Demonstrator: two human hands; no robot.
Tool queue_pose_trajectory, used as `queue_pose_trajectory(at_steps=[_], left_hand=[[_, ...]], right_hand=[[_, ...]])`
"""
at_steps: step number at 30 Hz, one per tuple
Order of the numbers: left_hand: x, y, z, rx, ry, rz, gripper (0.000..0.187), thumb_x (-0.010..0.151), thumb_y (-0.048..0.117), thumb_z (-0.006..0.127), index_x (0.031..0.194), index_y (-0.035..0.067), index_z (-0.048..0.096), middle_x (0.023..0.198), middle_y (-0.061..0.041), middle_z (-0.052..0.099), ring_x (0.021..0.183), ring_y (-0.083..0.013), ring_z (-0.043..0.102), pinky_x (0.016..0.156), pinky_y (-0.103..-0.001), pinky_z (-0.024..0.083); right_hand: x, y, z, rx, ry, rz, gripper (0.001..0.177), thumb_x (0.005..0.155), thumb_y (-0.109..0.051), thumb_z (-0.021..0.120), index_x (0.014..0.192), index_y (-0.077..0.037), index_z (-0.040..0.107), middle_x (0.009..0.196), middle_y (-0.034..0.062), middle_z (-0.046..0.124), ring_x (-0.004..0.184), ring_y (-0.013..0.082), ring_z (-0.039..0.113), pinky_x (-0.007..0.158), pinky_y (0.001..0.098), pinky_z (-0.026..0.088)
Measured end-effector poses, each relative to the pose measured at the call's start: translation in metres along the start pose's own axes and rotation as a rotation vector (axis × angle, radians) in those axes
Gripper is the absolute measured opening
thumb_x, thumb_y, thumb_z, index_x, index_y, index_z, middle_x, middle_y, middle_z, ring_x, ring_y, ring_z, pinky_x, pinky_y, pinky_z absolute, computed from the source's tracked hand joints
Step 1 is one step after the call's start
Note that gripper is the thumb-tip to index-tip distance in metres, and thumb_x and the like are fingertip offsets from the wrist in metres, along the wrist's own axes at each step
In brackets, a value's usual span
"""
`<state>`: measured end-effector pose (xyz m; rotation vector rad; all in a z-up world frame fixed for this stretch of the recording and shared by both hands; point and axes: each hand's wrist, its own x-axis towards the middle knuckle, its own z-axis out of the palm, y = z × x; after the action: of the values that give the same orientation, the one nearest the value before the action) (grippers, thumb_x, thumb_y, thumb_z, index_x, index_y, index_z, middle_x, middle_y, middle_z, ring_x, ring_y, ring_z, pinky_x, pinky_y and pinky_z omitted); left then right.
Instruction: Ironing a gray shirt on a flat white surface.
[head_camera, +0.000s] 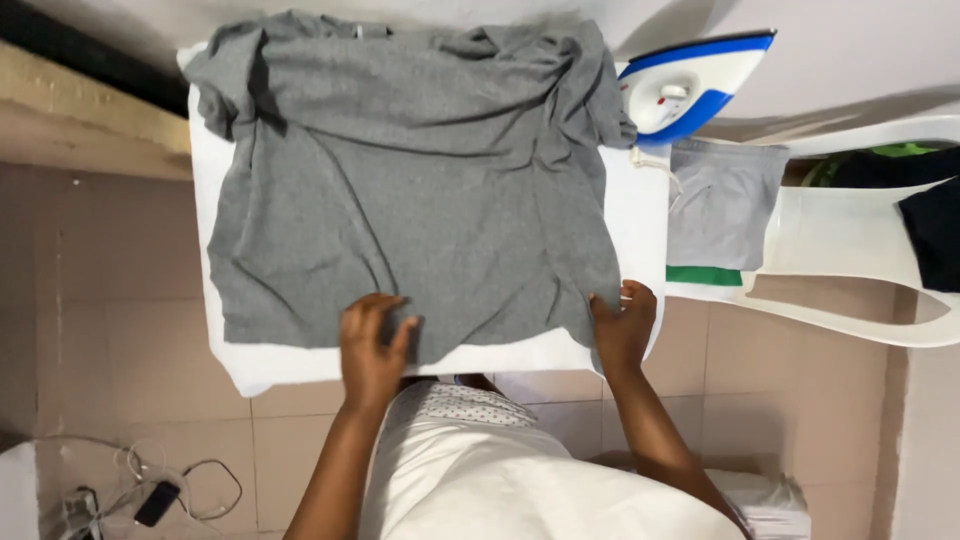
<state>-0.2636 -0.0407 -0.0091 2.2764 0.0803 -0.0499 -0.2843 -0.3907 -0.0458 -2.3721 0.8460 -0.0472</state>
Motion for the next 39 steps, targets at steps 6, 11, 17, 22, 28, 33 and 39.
queue_pose_trajectory(at_steps=[6, 11, 17, 22, 28, 33, 39], left_hand=[[-0.017, 0.013, 0.004, 0.208, -0.030, 0.108, 0.064, 0.066, 0.015, 0.087, 0.126, 0.003, 0.068, 0.124, -0.027, 0.061, 0.114, -0.0434, 0.056, 0.094, -0.051, 0.045], [-0.018, -0.038, 0.010, 0.004, 0.012, -0.128, 0.038, 0.085, -0.007, 0.069, 0.120, 0.006, 0.074, 0.113, -0.019, 0.067, 0.104, -0.0339, 0.066, 0.095, -0.040, 0.053], [-0.010, -0.034, -0.053, 0.010, 0.114, -0.175, 0.035, 0.080, -0.015, 0.062, 0.104, 0.003, 0.080, 0.101, -0.019, 0.068, 0.092, -0.0319, 0.068, 0.087, -0.038, 0.055], [-0.013, -0.048, -0.070, 0.054, -0.136, -0.324, 0.035, 0.075, -0.010, 0.068, 0.103, 0.006, 0.081, 0.104, -0.019, 0.073, 0.092, -0.0297, 0.074, 0.083, -0.038, 0.057], [0.008, -0.030, -0.062, 0.329, -0.326, -0.377, 0.029, 0.077, 0.013, 0.083, 0.106, 0.010, 0.080, 0.111, -0.020, 0.069, 0.095, -0.0363, 0.071, 0.083, -0.043, 0.056], [0.051, -0.017, -0.063, 0.166, -0.133, -0.163, 0.019, 0.083, 0.014, 0.077, 0.101, 0.009, 0.080, 0.102, -0.017, 0.071, 0.092, -0.0346, 0.071, 0.081, -0.042, 0.056], [0.114, -0.001, -0.044, 0.081, 0.005, 0.042, 0.014, 0.087, 0.010, 0.077, 0.100, 0.005, 0.076, 0.099, -0.016, 0.071, 0.089, -0.0330, 0.070, 0.079, -0.042, 0.055]], right_hand=[[-0.007, 0.046, 0.001, -0.091, -0.058, 0.014, 0.064, 0.076, -0.020, 0.086, 0.126, 0.003, 0.052, 0.097, 0.0143, 0.060, 0.088, 0.0279, 0.059, 0.078, 0.0394, 0.049], [0.004, 0.064, 0.001, 0.253, -0.309, 0.246, 0.026, 0.084, -0.010, 0.072, 0.103, 0.001, 0.058, 0.080, 0.0063, 0.051, 0.070, 0.0183, 0.049, 0.064, 0.0357, 0.042], [-0.004, 0.057, -0.028, 0.530, -0.146, 0.186, 0.009, 0.088, -0.009, 0.062, 0.089, -0.002, 0.058, 0.078, 0.0008, 0.052, 0.069, 0.0115, 0.046, 0.062, 0.0296, 0.041], [-0.020, 0.029, -0.047, 0.369, 0.035, 0.165, 0.011, 0.085, -0.010, 0.066, 0.089, -0.001, 0.062, 0.075, 0.0047, 0.061, 0.065, 0.0132, 0.053, 0.059, 0.0322, 0.044], [-0.021, 0.016, -0.040, -0.051, -0.050, 0.267, 0.020, 0.083, -0.013, 0.073, 0.093, 0.003, 0.066, 0.071, 0.0161, 0.065, 0.060, 0.0256, 0.060, 0.060, 0.0410, 0.047], [0.005, 0.011, -0.025, -0.192, 0.201, -0.180, 0.036, 0.069, -0.007, 0.083, 0.100, 0.002, 0.066, 0.100, 0.0208, 0.067, 0.084, 0.0329, 0.065, 0.073, 0.0411, 0.053], [0.040, -0.071, -0.024, 0.183, 0.065, 0.001, 0.035, 0.082, -0.003, 0.074, 0.114, 0.001, 0.062, 0.091, 0.0142, 0.069, 0.066, 0.0210, 0.064, 0.061, 0.0327, 0.052]])
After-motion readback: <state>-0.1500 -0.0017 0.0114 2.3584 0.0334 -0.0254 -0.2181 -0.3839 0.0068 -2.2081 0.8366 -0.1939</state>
